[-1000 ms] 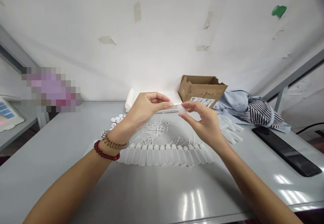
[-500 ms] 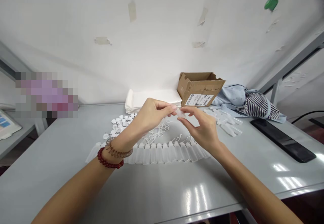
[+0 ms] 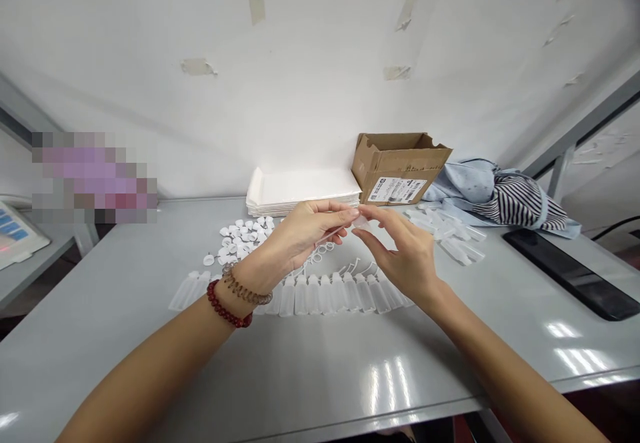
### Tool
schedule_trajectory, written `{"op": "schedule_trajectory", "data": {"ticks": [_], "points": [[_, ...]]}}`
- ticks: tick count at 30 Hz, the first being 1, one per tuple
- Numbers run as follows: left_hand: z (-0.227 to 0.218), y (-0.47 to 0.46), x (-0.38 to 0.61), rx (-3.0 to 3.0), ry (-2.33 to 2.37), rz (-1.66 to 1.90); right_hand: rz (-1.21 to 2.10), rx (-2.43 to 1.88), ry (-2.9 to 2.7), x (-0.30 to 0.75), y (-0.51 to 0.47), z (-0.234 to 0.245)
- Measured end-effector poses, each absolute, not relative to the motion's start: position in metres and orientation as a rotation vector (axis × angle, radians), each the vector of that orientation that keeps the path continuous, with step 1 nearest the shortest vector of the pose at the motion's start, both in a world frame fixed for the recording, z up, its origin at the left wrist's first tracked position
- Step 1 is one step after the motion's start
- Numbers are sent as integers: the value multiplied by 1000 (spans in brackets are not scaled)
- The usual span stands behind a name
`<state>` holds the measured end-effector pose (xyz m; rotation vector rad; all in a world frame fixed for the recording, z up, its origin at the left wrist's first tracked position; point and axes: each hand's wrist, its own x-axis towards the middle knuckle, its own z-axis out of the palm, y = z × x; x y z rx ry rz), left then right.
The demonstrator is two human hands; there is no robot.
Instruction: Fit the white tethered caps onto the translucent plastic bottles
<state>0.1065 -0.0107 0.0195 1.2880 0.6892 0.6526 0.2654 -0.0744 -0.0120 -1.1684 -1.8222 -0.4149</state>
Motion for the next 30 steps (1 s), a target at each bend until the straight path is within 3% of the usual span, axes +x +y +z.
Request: {"op": "schedule_trajectory", "data": {"ticks": [7,17,25,30], "points": [[18,-23,116,1208,635,654,-337,-1128,-1754,262,-77,-15],[18,-41,102,1603,879,946,517,-1202,-1528,251,-83,-10],[27,-62,79,1831,953,750,570,-1146,-1545,235,-108,-10],[26,-66,68,1541,819,649,889,-1040,-1376,230,-119,-6]]}}
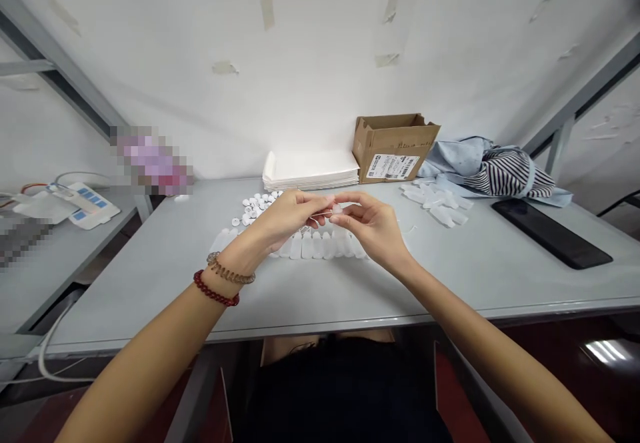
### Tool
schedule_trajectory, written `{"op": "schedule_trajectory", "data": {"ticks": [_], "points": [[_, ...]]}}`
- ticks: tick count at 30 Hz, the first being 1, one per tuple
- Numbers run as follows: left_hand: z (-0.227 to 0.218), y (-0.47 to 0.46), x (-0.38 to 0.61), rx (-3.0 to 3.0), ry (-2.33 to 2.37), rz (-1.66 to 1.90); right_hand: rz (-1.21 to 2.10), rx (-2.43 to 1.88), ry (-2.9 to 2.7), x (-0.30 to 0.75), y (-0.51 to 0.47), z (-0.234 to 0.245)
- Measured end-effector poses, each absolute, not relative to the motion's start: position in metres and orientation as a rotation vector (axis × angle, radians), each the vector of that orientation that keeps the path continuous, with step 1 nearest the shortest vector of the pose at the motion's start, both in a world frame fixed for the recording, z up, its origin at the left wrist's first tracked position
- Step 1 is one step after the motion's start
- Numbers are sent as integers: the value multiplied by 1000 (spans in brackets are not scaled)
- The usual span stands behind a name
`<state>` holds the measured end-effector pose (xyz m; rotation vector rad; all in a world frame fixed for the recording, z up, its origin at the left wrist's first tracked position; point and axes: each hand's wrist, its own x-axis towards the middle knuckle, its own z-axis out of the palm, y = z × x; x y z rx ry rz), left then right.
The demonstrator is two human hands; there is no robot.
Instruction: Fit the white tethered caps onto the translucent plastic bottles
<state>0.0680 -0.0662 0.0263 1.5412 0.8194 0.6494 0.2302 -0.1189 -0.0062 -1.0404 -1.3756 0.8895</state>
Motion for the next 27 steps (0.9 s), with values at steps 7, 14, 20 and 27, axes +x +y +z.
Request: {"op": "schedule_trajectory", "data": {"ticks": [7,14,20,27], "points": [[4,-80,51,1460,887,831,1393,-904,-833,231,-123,-15],[-19,-112,48,2299,885,992,1622,-821,-743,218,-128,-29],[-24,-129,41,2457,881,986,1737,-775,-772,204,-144,-34],[-23,-134,5,2559,879,596,1646,-1148,-1293,211,-159,-37]]}}
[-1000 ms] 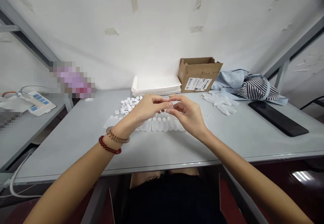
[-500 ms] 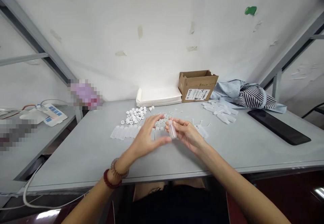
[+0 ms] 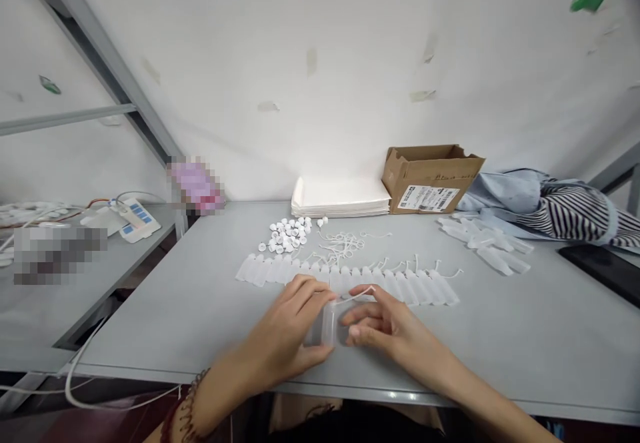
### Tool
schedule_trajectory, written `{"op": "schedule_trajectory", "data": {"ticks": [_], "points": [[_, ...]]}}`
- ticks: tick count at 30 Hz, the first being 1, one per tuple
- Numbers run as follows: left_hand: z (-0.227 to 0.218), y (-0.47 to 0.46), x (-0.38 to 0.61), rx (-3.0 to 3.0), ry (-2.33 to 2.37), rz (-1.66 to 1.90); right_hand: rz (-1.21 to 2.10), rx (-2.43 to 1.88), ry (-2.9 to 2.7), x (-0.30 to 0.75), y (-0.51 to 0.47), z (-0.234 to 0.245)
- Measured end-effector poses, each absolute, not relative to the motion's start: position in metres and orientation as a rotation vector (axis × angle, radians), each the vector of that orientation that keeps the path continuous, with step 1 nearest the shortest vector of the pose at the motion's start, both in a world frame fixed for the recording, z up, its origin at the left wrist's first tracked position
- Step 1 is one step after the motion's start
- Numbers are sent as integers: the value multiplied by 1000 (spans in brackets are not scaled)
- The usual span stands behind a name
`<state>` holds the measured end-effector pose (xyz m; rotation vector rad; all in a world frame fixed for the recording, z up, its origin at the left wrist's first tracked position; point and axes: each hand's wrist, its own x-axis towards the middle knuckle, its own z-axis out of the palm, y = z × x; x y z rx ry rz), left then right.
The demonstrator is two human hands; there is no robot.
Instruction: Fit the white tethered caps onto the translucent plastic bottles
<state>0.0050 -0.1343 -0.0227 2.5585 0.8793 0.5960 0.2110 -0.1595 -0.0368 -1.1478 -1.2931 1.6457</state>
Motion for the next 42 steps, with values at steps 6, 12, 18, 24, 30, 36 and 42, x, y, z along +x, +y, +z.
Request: {"op": "schedule_trajectory", "data": {"ticks": [6,12,18,24,30,36,42], "points": [[-22,-132,-7,2505,939,369,1486,-1406,-1477,225,-167,-40],[-26,-126,-5,2410,1004,312,866,-1419,-2089,226,-161,-47],[-26,-124,-8,2366,1030,294,413,-1439,-2498,209,-158,-56],[-28,-127,-11,2342,1093,268,343,-1401,-2572,204,-159,-56],[-23,-126,-19,2418,1065,213,335,-1375,-2548,203,-158,-56],[-24,-126,-22,2432,1058,231,307,-1379,-2399,222,-158,-50],[-27,-125,-22,2391,1064,242,189,-1525,-1989,276,-144,-22]]}}
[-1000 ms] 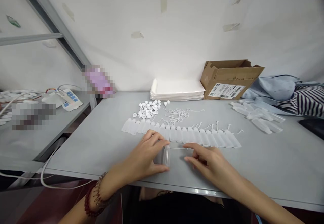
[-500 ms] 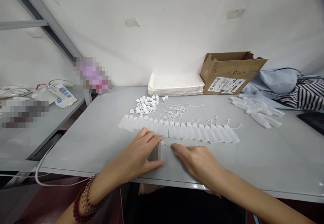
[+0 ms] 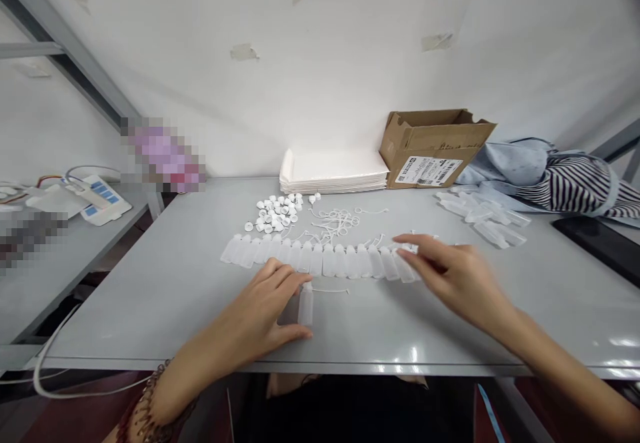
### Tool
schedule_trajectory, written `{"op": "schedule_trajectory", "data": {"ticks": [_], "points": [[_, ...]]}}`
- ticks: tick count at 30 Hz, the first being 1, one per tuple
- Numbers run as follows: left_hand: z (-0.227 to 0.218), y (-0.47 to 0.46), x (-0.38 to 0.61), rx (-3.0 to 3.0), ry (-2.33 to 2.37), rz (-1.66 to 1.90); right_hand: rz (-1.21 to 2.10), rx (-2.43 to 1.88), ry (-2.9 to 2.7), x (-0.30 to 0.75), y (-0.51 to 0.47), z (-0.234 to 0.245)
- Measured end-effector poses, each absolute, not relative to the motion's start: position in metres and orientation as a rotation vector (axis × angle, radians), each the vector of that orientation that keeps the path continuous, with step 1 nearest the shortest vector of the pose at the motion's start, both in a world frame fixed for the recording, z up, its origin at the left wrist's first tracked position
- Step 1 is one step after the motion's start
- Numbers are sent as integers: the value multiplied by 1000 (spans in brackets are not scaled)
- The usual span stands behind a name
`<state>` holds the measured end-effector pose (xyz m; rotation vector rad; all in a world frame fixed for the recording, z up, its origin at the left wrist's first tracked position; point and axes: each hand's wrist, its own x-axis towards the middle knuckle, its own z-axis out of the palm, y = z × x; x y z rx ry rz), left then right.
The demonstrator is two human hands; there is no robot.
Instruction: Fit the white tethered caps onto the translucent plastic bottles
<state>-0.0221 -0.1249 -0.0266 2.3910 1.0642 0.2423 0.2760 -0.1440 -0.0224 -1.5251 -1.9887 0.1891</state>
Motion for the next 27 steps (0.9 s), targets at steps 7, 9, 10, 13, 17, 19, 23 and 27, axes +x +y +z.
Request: {"op": "schedule_trajectory", "data": {"ticks": [7,9,10,13,17,19,23,27], "points": [[-27,-125,-22,2385,1053,278,13,-1483,-1922,315,-150,-27],[-24,-125,-21,2383,1072,284,28,-1374,-1960,315,-157,-32],[-21,-126,-21,2386,1084,298,102,-1319,-1985,313,-160,-34],[-12,-128,-15,2392,1096,431,534,-1202,-2042,307,-171,-33],[-2,-133,7,2285,931,500,1058,-1126,-2018,306,-178,-30],[1,-133,22,2242,775,360,1209,-1078,-2001,311,-177,-32],[3,-124,47,2200,587,59,1293,-965,-2008,321,-169,-40],[4,-112,62,2202,530,-74,1265,-918,-2036,324,-160,-46]]}}
